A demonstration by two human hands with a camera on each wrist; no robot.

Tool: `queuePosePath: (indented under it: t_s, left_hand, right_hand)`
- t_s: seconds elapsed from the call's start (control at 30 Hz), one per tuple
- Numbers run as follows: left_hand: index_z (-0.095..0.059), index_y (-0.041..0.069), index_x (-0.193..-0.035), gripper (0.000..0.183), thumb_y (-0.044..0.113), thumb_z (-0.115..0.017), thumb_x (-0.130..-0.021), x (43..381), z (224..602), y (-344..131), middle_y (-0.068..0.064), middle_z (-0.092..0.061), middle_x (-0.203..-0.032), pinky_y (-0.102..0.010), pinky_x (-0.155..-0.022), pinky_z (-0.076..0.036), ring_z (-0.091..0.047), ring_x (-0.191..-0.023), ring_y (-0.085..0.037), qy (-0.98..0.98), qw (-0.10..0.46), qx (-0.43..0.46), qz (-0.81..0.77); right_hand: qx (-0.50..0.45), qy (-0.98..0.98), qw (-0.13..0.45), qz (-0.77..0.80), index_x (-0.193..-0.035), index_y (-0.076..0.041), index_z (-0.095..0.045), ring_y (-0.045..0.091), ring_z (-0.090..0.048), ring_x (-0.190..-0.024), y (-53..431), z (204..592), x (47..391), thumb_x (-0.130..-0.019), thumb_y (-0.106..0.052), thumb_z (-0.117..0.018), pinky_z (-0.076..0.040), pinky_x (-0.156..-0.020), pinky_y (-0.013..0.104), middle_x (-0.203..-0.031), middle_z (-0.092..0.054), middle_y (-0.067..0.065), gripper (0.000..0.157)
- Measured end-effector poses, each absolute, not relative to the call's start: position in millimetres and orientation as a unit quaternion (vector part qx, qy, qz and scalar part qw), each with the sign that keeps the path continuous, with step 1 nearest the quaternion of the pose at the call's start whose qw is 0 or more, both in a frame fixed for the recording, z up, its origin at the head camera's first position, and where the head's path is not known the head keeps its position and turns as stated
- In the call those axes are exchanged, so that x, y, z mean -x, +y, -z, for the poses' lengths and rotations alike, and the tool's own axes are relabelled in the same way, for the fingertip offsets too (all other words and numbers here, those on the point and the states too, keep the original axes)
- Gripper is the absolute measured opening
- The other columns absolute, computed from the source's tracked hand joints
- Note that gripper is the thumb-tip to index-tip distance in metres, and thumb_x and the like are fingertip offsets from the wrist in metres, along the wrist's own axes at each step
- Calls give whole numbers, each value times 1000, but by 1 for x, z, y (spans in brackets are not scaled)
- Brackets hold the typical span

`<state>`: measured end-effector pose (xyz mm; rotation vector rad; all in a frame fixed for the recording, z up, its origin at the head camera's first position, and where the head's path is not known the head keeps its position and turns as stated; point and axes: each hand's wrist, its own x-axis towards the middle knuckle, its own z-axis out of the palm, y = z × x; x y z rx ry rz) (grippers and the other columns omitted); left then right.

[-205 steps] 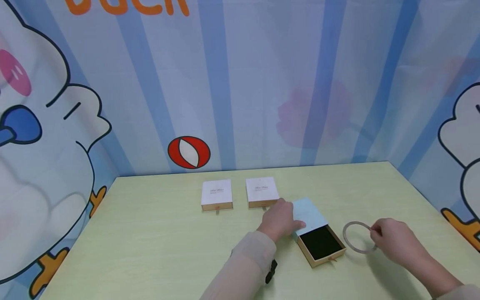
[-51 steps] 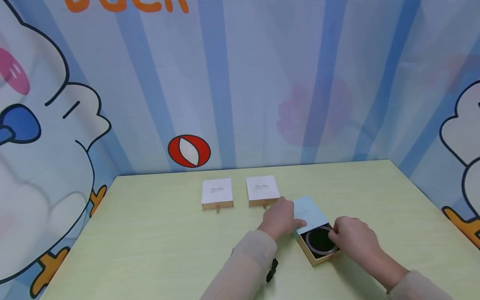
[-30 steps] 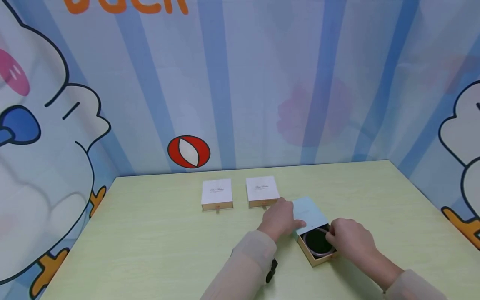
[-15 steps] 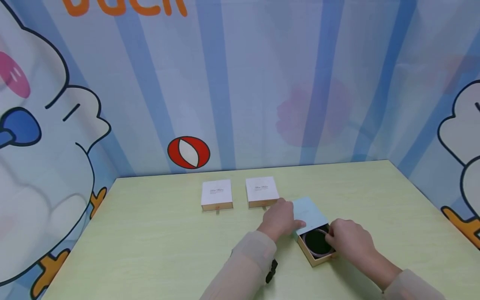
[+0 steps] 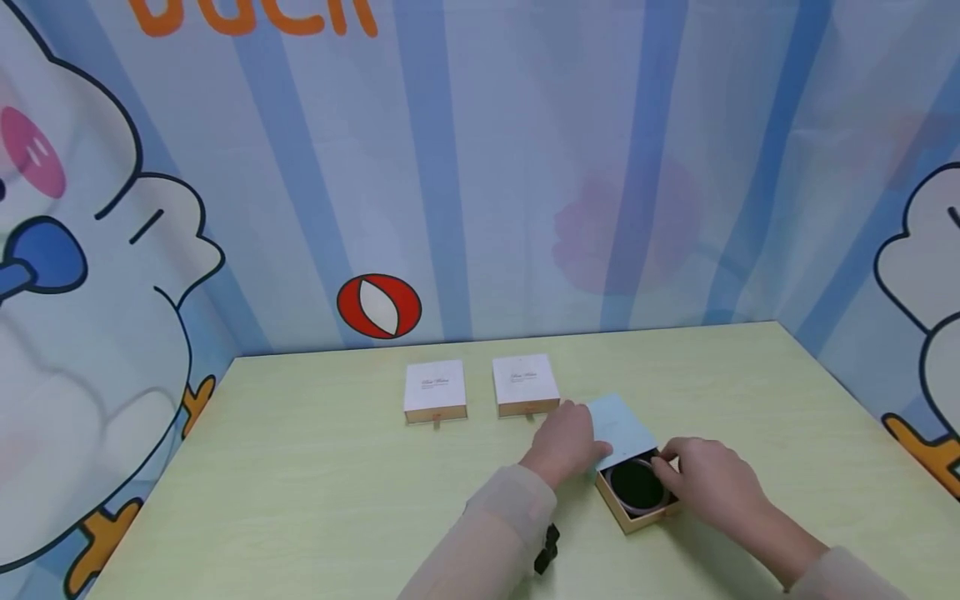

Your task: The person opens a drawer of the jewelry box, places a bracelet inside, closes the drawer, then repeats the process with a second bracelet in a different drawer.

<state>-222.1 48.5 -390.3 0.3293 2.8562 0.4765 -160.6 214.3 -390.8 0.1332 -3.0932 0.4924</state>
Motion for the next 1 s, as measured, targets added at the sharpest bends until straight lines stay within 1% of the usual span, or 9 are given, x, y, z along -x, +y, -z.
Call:
queuePosePath:
  t_s: [0.1,0.2,0.33,0.37,0.53,0.6,0.73,0.87,1.0]
  left_hand:
    - [-69,7,-94,33,39,-66,-87,219,391,49,-10,-45,-144,-26,-64,-44,-58,-93,-18,972,117,-110,-175]
    - [-68,6,-96,30,35,-64,-90,216,392,49,-14,-35,-150,-26,-59,-44,-59,-88,-19,969,118,-107,-187]
    - [-64,4,-112,34,31,-61,-92,209,390,48,-16,-38,-148,-25,-67,-47,-59,-97,-17,971,106,-118,-178]
    - [-64,3,-110,32,30,-61,-92,208,389,48,-16,-40,-146,-25,-69,-48,-58,-102,-16,972,102,-121,-175]
    - [-63,3,-112,35,30,-64,-90,203,389,48,-17,-44,-143,-25,-74,-50,-59,-99,-16,973,97,-120,-174]
    - [-60,1,-119,44,32,-65,-88,202,391,48,-19,-42,-144,-25,-77,-51,-60,-97,-17,972,98,-120,-179]
    - [-43,-3,-137,73,39,-71,-83,196,394,45,-24,-27,-151,-30,-92,-49,-57,-113,-23,958,123,-118,-231]
    - [-27,-2,-146,98,43,-78,-75,187,390,42,-23,-13,-155,-34,-101,-43,-45,-130,-28,939,159,-114,-283]
    - [-20,-2,-148,110,40,-84,-68,180,390,42,-23,-16,-154,-32,-101,-43,-43,-130,-26,929,177,-119,-304]
  right_hand:
    - [-65,-981,13,-183,-96,-2,-70,13,-50,-60,222,391,161,-87,-21,-63,-39,-50,28,-74,-59,2,22]
    - [-87,-973,-6,-214,-106,2,-66,17,-59,-74,229,393,164,-88,-21,-63,-48,-59,32,-93,-64,12,29]
    - [-99,-962,-54,-248,-121,5,-58,29,-62,-94,235,397,168,-92,-25,-60,-53,-73,40,-117,-61,22,42]
    - [-101,-960,-63,-252,-124,6,-56,31,-62,-98,236,398,168,-93,-28,-58,-53,-75,42,-121,-59,24,45]
    - [-116,-954,-81,-265,-131,5,-50,38,-58,-111,237,402,168,-95,-37,-54,-50,-84,48,-129,-56,24,56]
    - [-120,-951,-86,-272,-133,4,-49,40,-55,-115,237,401,168,-95,-41,-52,-48,-88,50,-131,-55,23,59]
    - [-125,-946,-100,-282,-137,3,-45,42,-47,-125,238,401,169,-96,-45,-49,-44,-94,53,-136,-51,23,63]
    - [-138,-939,-122,-291,-139,3,-41,44,-43,-128,244,400,171,-97,-46,-47,-43,-95,55,-139,-46,25,66]
    - [-148,-925,-154,-314,-142,3,-37,47,-39,-129,251,399,173,-92,-46,-56,-43,-93,56,-142,-42,27,73]
